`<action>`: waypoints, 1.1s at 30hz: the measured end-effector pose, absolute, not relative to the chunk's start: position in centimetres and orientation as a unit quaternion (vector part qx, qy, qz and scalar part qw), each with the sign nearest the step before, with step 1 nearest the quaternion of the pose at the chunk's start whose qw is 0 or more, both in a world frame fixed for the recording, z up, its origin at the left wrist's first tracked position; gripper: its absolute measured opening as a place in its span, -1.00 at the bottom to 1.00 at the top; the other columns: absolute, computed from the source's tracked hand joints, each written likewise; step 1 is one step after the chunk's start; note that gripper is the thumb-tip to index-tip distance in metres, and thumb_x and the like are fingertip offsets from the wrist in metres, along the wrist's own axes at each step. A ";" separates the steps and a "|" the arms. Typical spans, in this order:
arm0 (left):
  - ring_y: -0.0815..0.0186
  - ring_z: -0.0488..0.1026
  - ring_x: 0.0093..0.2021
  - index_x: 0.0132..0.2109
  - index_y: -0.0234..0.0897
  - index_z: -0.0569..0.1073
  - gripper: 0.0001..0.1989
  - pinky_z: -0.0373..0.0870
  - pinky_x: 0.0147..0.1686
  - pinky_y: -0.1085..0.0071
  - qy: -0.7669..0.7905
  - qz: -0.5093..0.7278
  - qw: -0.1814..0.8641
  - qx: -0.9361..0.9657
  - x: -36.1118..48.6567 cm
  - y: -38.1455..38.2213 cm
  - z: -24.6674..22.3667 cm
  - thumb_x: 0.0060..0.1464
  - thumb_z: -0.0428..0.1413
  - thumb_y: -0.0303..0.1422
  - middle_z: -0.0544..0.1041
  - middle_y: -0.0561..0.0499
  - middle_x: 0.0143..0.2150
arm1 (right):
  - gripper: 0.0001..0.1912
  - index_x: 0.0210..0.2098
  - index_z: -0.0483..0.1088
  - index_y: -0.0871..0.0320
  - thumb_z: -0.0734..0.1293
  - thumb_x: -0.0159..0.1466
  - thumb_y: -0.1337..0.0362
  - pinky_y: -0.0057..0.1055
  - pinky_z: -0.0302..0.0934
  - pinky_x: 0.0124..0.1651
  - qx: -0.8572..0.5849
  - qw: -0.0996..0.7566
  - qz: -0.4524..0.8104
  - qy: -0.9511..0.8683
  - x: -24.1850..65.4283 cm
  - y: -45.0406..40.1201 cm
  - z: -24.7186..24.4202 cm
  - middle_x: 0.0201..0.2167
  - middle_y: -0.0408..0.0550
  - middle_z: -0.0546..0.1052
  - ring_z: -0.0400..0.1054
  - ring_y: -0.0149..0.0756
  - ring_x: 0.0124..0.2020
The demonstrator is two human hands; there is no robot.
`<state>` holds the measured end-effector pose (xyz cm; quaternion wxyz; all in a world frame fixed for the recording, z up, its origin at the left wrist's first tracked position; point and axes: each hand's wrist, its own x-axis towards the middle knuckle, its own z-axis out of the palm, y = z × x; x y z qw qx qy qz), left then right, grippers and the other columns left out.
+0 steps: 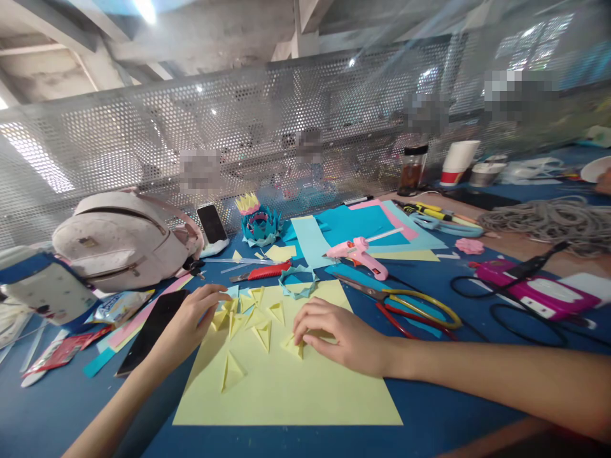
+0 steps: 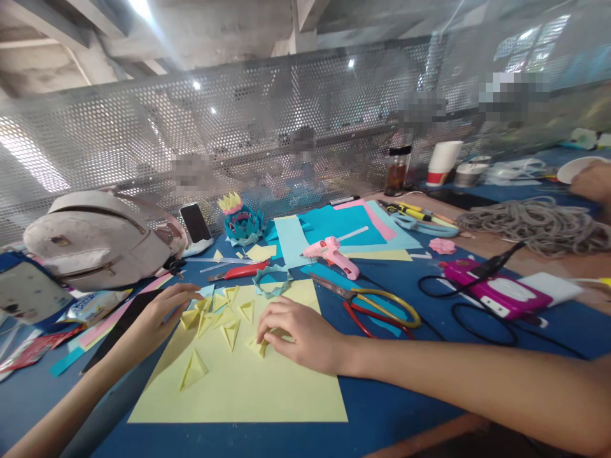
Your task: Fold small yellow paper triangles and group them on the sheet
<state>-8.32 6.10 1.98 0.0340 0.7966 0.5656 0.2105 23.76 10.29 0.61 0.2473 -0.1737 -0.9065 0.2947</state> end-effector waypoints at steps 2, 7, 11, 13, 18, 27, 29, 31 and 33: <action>0.13 0.40 0.09 -0.02 -0.20 0.48 -0.63 0.33 0.04 0.24 0.562 0.227 0.055 0.793 -7.8 6.0 1.9 0.28 -0.20 -0.42 0.42 -0.16 0.13 | -0.78 -0.24 0.47 0.13 0.22 0.31 0.48 -0.28 0.19 0.00 -0.174 0.248 0.295 -0.906 23.7 10.3 0.6 -0.21 -0.05 0.50 0.31 -0.24 -0.09; 0.11 0.33 0.17 -0.15 -0.17 0.53 -0.61 0.29 0.11 0.20 0.551 0.226 0.088 0.798 -7.5 5.7 1.9 0.20 -0.19 -0.51 0.38 -0.11 0.19 | -0.77 -0.23 0.46 0.12 0.20 0.32 0.47 -0.27 0.19 0.00 -0.170 0.253 0.300 -0.904 23.8 10.3 0.5 -0.22 -0.06 0.50 0.31 -0.23 -0.09; 0.07 0.28 0.20 -0.26 -0.17 0.57 -0.55 0.26 0.13 0.12 0.540 0.204 0.086 0.812 -7.4 5.6 2.0 0.10 -0.20 -0.59 0.36 -0.06 0.21 | -0.79 -0.10 0.35 0.10 0.19 0.32 0.44 -0.32 0.21 -0.04 -0.211 0.281 0.333 -0.875 23.9 10.3 0.4 -0.15 -0.06 0.45 0.31 -0.26 -0.09; 0.05 0.27 0.20 -0.30 -0.17 0.58 -0.52 0.26 0.13 0.09 0.530 0.189 0.086 0.822 -7.2 5.5 2.1 0.07 -0.20 -0.63 0.34 -0.05 0.23 | -0.78 -0.07 0.29 0.09 0.18 0.33 0.43 -0.36 0.23 -0.07 -0.226 0.307 0.358 -0.852 23.9 10.3 0.2 -0.10 -0.05 0.41 0.31 -0.30 -0.11; 0.03 0.26 0.18 -0.30 -0.16 0.59 -0.51 0.29 0.08 0.06 0.517 0.166 0.085 0.836 -6.8 5.3 2.2 0.08 -0.19 -0.65 0.32 -0.05 0.26 | -0.83 -0.07 0.23 0.08 0.15 0.36 0.36 -0.34 0.23 -0.06 -0.252 0.349 0.399 -0.810 23.9 10.4 -0.3 -0.10 -0.03 0.38 0.30 -0.28 -0.11; 0.16 0.40 0.09 -0.21 -0.20 0.49 -0.67 0.33 0.06 0.20 0.506 0.229 0.079 0.828 -4.8 7.4 2.4 0.17 -0.15 -0.57 0.49 -0.11 0.05 | -0.87 -0.22 0.31 0.12 0.15 0.32 0.39 -0.37 0.22 -0.13 -0.282 0.376 0.350 -0.810 23.9 12.1 2.8 -0.20 -0.06 0.45 0.34 -0.30 -0.17; 0.19 0.43 0.04 -0.13 -0.22 0.47 -0.72 0.35 0.04 0.24 0.487 0.238 0.083 0.836 -3.3 8.9 3.1 0.19 -0.11 -0.54 0.52 -0.10 -0.02 | -0.85 -0.25 0.39 0.12 0.21 0.28 0.42 -0.40 0.20 -0.17 -0.265 0.287 0.320 -0.863 23.9 12.5 3.6 -0.22 -0.10 0.50 0.36 -0.31 -0.20; 0.20 0.46 -0.01 -0.09 -0.25 0.46 -0.76 0.36 0.01 0.27 0.524 0.215 0.089 0.819 -1.6 10.8 3.8 0.20 -0.07 -0.52 0.54 -0.10 -0.05 | -0.88 -0.25 0.45 0.11 0.30 0.26 0.40 -0.40 0.18 -0.17 -0.250 0.207 0.289 -0.900 23.7 12.6 4.0 -0.22 -0.11 0.53 0.37 -0.29 -0.19; 0.19 0.46 0.00 -0.02 -0.27 0.44 -0.76 0.36 0.01 0.27 0.542 0.202 0.094 0.810 -0.1 13.2 4.2 0.23 -0.05 -0.48 0.53 -0.11 -0.01 | -0.91 -0.26 0.48 0.12 0.38 0.22 0.36 -0.42 0.18 -0.18 -0.235 0.155 0.270 -0.921 23.2 12.6 3.9 -0.24 -0.11 0.54 0.39 -0.28 -0.18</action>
